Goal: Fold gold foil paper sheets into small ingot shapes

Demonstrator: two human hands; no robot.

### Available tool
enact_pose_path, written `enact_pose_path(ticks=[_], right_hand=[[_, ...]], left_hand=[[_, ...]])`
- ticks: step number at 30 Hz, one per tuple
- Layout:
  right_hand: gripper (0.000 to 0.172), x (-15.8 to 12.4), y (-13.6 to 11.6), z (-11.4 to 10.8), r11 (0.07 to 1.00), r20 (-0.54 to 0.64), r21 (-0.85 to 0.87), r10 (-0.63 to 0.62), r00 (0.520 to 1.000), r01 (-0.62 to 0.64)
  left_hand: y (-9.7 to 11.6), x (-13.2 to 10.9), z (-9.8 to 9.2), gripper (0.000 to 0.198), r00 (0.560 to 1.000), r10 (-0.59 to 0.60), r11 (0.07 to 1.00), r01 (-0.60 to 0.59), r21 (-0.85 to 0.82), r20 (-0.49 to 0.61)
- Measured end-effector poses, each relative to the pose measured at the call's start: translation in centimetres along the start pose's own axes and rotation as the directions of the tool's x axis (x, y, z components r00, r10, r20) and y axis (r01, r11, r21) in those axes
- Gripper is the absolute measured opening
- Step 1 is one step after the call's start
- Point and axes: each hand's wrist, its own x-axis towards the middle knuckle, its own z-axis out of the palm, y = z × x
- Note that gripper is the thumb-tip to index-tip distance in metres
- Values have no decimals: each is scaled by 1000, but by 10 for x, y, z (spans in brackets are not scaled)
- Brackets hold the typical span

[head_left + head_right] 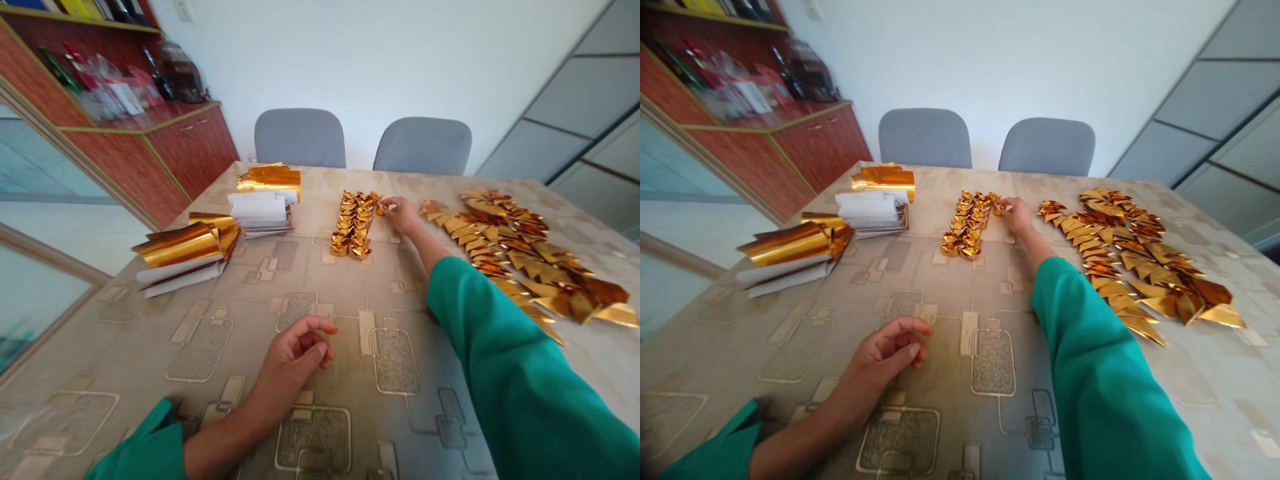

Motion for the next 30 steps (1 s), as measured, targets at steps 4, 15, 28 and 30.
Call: enact_pose_path(ticks=[4, 15, 28, 30], right_hand=[[29, 8, 0, 9, 1000, -16, 8, -13, 1000, 13], [34, 18, 0, 19, 999, -58, -13, -33, 998, 32], [55, 25, 10, 15, 987, 2, -119, -108, 994, 107], [53, 26, 9, 13, 984, 9, -136, -111, 994, 111]], left_hand=[[2, 0, 1, 18, 1000, -17, 1000, 17, -4, 1], [2, 2, 0, 17, 999, -46, 999, 46, -29, 13], [3, 3, 1, 14, 1000, -20, 999, 21, -45, 14], [3, 3, 0, 13, 1000, -21, 998, 22, -52, 21]])
